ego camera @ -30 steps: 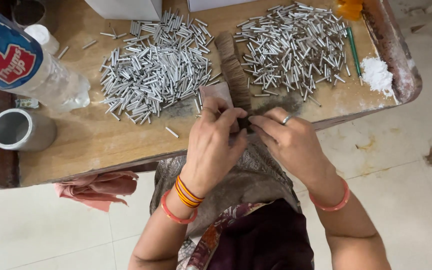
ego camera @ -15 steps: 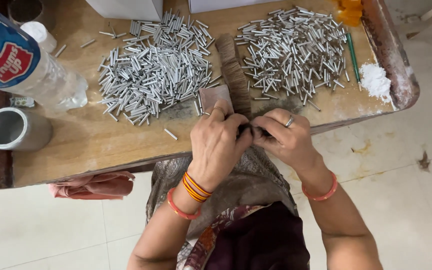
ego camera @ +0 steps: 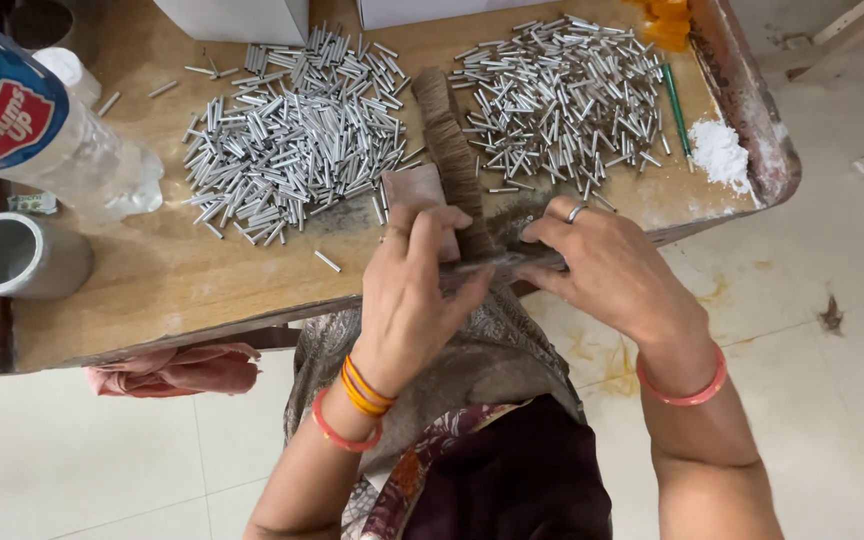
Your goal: The recorder is sorting and inspecting small metal pins on a workbench, using a brush to move them.
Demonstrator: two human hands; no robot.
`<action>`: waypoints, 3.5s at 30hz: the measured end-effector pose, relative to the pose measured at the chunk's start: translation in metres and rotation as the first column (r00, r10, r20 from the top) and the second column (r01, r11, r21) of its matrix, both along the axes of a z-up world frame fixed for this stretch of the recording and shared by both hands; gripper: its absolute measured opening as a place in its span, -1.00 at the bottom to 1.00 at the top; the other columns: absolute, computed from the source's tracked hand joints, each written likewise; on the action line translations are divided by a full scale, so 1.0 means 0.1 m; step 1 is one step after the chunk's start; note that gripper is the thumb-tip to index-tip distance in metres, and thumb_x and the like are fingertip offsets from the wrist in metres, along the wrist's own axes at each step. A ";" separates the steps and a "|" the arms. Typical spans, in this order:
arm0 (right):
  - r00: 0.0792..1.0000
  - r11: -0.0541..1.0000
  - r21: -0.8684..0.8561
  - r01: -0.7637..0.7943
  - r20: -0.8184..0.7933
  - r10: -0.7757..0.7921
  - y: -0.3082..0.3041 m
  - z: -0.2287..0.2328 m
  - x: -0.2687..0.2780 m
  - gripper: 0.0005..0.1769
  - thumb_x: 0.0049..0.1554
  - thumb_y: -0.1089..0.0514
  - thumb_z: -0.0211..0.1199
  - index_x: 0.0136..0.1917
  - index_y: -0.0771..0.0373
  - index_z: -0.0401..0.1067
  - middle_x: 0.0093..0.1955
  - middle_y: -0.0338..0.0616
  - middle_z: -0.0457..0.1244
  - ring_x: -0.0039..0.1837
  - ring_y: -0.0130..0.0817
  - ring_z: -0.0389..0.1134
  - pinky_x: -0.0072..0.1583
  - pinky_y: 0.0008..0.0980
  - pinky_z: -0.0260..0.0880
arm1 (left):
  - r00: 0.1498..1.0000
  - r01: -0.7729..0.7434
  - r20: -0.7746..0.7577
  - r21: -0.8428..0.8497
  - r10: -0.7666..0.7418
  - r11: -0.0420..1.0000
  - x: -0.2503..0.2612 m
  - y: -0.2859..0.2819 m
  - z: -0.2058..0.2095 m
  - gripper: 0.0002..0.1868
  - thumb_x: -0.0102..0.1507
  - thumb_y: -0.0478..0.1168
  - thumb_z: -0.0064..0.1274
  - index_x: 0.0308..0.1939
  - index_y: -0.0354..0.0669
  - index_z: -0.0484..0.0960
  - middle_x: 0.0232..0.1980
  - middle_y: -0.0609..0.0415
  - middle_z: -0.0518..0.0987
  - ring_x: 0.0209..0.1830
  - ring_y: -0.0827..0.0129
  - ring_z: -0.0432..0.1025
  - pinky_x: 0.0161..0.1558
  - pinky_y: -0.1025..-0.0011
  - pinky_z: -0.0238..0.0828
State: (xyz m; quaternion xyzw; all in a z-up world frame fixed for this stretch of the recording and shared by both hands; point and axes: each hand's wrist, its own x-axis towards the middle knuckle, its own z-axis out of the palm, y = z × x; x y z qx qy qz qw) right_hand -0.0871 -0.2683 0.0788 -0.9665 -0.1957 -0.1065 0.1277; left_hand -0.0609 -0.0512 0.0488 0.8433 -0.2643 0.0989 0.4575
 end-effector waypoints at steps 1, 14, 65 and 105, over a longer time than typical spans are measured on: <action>1.000 1.000 0.002 0.002 -0.001 -0.002 -0.02 -0.07 -0.03 -0.68 -0.09 0.08 0.46 -0.07 0.24 0.56 -0.15 -0.08 0.30 -0.12 -0.03 0.38 -0.09 -0.13 0.39 | 1.000 0.002 -0.001 0.002 -0.002 1.000 -0.12 0.04 -0.03 -0.45 0.03 -0.26 0.42 0.04 -0.21 0.51 -0.10 -0.03 0.43 -0.25 0.14 0.44 -0.21 0.23 0.39; 0.860 0.970 -0.068 -0.234 0.450 0.239 0.20 -0.05 -0.51 -0.74 -0.03 0.27 0.54 -0.07 0.30 0.57 -0.17 -0.18 0.29 -0.12 -0.23 0.40 0.03 -0.19 0.53 | 0.703 -0.173 -0.382 -0.910 -0.600 0.377 -0.52 -0.26 -0.50 -0.34 0.24 -0.54 0.18 0.39 -0.30 0.30 0.06 0.04 0.60 0.07 0.42 0.55 0.19 0.45 0.52; 0.993 0.189 0.979 0.073 -0.055 -0.101 0.68 -0.90 -0.58 -0.93 0.28 0.38 0.28 0.05 0.38 0.43 0.01 -0.12 0.36 0.04 -0.50 0.38 0.13 -0.54 0.44 | 0.912 -0.157 -0.307 -0.874 -0.271 0.460 -0.59 -0.11 -0.61 -0.37 0.27 -0.62 0.16 0.28 -0.23 0.17 -0.08 -0.05 0.63 -0.04 0.41 0.57 0.05 0.48 0.56; 0.973 0.489 0.870 -0.070 -0.048 0.225 0.64 -0.43 -0.39 -0.78 0.10 0.49 0.38 0.03 0.35 0.55 0.00 -0.09 0.42 -0.03 -0.42 0.51 0.02 -0.49 0.58 | 0.944 -0.125 -0.250 -0.876 -0.216 0.466 -0.58 0.12 -0.69 -0.36 0.28 -0.61 0.16 0.24 -0.15 0.12 -0.09 -0.04 0.62 -0.08 0.40 0.55 0.01 0.50 0.54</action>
